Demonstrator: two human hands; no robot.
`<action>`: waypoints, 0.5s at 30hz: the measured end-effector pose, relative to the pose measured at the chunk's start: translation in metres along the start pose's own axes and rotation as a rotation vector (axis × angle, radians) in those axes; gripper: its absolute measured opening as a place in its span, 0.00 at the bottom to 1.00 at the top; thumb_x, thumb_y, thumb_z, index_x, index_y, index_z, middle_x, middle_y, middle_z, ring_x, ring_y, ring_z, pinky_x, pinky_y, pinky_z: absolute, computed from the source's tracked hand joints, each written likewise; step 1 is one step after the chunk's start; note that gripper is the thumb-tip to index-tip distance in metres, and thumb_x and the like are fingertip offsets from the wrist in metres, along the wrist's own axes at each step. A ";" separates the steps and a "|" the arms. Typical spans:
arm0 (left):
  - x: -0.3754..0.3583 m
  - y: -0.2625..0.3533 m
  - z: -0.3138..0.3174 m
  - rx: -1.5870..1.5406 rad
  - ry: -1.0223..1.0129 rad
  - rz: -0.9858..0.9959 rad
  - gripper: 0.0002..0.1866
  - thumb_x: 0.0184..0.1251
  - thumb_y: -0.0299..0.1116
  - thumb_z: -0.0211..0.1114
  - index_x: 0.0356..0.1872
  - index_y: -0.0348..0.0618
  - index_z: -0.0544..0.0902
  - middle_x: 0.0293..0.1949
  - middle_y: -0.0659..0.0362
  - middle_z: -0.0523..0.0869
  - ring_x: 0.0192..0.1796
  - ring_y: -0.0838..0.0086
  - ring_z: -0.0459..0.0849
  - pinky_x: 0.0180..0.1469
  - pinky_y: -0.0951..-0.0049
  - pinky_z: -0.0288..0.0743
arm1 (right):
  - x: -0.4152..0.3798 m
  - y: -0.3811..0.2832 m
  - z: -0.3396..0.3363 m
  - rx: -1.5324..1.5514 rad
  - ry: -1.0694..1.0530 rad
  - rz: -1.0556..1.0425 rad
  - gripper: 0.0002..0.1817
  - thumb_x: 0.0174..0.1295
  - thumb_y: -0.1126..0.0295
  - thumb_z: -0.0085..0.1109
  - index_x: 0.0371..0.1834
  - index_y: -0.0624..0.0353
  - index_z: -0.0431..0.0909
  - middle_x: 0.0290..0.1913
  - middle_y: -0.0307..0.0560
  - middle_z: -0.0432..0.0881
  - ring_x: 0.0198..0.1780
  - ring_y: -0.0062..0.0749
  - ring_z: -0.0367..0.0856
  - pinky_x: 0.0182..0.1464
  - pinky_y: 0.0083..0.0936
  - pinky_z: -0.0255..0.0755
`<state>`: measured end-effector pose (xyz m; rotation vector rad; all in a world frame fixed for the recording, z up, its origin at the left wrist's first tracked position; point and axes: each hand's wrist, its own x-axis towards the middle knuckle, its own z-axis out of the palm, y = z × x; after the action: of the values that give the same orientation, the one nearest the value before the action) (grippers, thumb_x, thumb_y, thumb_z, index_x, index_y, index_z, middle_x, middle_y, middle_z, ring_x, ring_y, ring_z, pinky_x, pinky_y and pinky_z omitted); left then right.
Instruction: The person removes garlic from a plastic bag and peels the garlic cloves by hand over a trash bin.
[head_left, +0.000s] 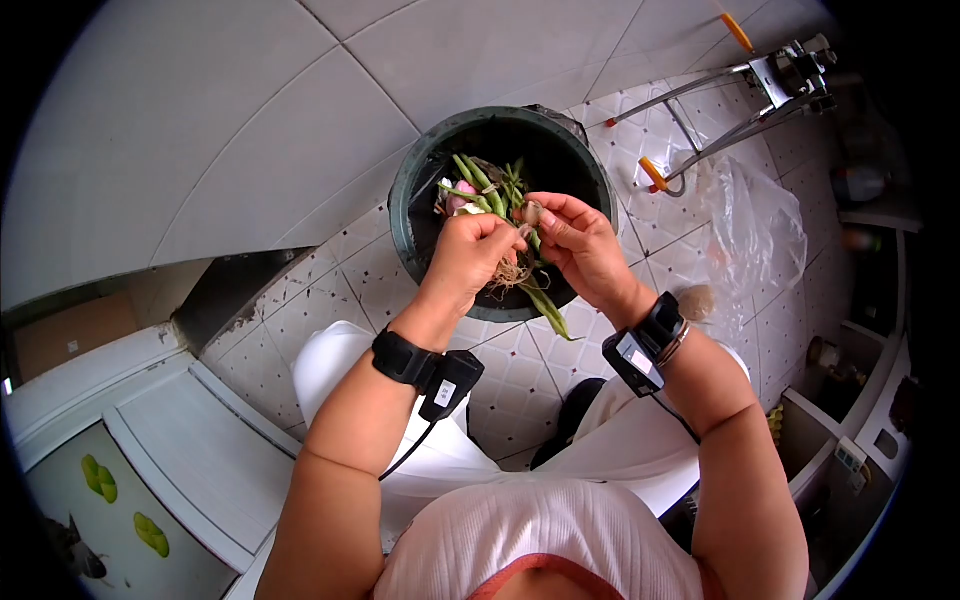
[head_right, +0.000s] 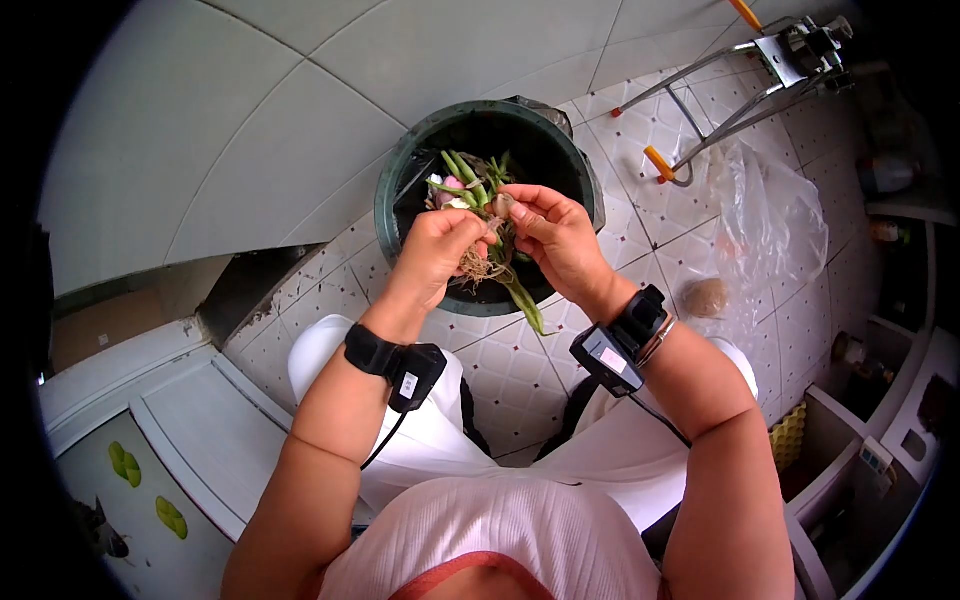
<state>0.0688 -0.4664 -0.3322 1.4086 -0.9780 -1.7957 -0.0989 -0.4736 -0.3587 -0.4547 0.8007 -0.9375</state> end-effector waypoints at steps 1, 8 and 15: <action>0.002 -0.002 0.000 0.001 0.000 -0.001 0.08 0.61 0.31 0.59 0.25 0.39 0.80 0.21 0.66 0.78 0.21 0.87 0.71 0.21 0.86 0.58 | 0.001 0.001 -0.003 0.005 -0.047 -0.013 0.12 0.64 0.75 0.52 0.51 0.62 0.74 0.38 0.34 0.79 0.29 0.10 0.68 0.30 0.08 0.63; 0.002 0.000 -0.006 -0.098 -0.048 -0.002 0.10 0.64 0.34 0.60 0.29 0.38 0.81 0.22 0.67 0.78 0.21 0.88 0.70 0.20 0.87 0.57 | 0.000 -0.002 -0.005 -0.293 -0.101 -0.054 0.12 0.65 0.73 0.53 0.50 0.61 0.76 0.38 0.35 0.80 0.29 0.08 0.67 0.27 0.07 0.60; 0.002 -0.006 -0.011 -0.146 -0.065 -0.078 0.08 0.64 0.32 0.58 0.31 0.37 0.81 0.22 0.66 0.78 0.20 0.88 0.70 0.19 0.86 0.56 | -0.002 -0.006 -0.001 -0.459 -0.127 -0.099 0.11 0.63 0.73 0.55 0.48 0.63 0.77 0.34 0.36 0.81 0.26 0.10 0.66 0.26 0.10 0.60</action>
<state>0.0785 -0.4663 -0.3399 1.3219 -0.8164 -1.9399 -0.1034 -0.4750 -0.3550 -0.9513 0.8835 -0.8036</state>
